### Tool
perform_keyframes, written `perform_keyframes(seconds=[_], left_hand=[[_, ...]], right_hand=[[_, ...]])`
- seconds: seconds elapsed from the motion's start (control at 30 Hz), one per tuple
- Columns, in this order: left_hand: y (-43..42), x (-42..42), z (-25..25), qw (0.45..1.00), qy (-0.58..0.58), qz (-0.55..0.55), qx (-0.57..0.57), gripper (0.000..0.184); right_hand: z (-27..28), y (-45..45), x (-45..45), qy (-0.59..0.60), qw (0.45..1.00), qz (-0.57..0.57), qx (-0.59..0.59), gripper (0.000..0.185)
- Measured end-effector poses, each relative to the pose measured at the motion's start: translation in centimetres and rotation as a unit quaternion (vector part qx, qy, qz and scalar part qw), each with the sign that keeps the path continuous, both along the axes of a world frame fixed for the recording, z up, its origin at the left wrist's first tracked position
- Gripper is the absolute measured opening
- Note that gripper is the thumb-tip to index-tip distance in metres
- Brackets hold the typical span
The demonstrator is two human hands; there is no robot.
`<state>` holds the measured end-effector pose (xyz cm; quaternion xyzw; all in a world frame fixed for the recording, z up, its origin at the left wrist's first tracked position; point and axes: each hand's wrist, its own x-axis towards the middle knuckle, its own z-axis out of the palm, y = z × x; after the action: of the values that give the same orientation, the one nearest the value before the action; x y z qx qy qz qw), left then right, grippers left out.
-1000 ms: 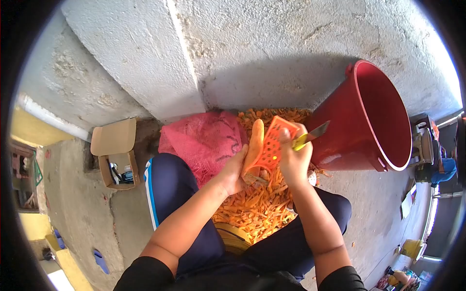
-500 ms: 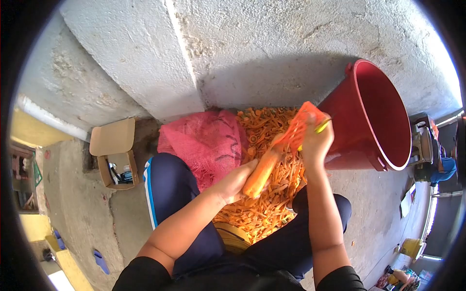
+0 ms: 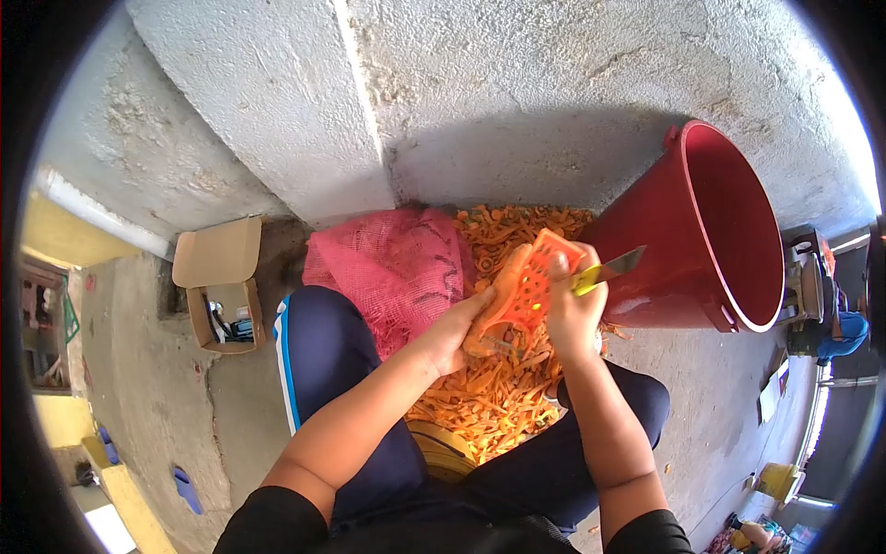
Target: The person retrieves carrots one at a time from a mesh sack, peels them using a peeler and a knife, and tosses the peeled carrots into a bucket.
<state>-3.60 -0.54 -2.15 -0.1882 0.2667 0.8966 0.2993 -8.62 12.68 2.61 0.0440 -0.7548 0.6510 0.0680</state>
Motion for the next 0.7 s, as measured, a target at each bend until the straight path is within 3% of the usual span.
perform_keyframes(seconds=[0.13, 0.27, 0.33, 0.43, 0.5, 0.53, 0.63, 0.7], left_hand=[[0.3, 0.1, 0.8, 0.999, 0.006, 0.046, 0.0, 0.037], [-0.2, 0.2, 0.8, 0.997, 0.07, -0.024, -0.019, 0.037], [-1.0, 0.4, 0.0, 0.984, 0.13, -0.108, -0.058, 0.038], [-0.5, 0.8, -0.6, 0.984, 0.154, -0.092, -0.016, 0.039], [-0.5, 0.9, 0.0, 0.986, 0.13, -0.098, -0.035, 0.039], [-0.5, 0.9, 0.3, 0.987, 0.119, -0.1, -0.044, 0.04], [-0.8, 1.1, 0.2, 0.987, 0.122, -0.091, -0.048, 0.04], [-0.8, 1.0, 0.2, 0.993, 0.064, -0.087, -0.05, 0.041]], right_hand=[[-1.3, -0.8, 0.6, -0.007, 0.999, 0.018, 0.047, 0.021], [-0.7, -0.4, 0.2, 0.023, 0.991, -0.02, 0.129, 0.016], [-0.6, 0.9, -1.7, 0.083, 0.985, -0.079, 0.132, 0.016], [-0.1, 3.3, -5.0, 0.122, 0.963, -0.194, 0.139, 0.018], [-0.6, 4.6, -6.3, 0.067, 0.961, -0.248, 0.105, 0.018], [-0.8, 5.3, -6.7, 0.117, 0.941, -0.28, 0.151, 0.018], [-0.2, 5.8, -6.8, 0.086, 0.958, -0.275, 0.009, 0.018], [0.1, 4.7, -5.8, 0.099, 0.971, -0.217, 0.004, 0.016]])
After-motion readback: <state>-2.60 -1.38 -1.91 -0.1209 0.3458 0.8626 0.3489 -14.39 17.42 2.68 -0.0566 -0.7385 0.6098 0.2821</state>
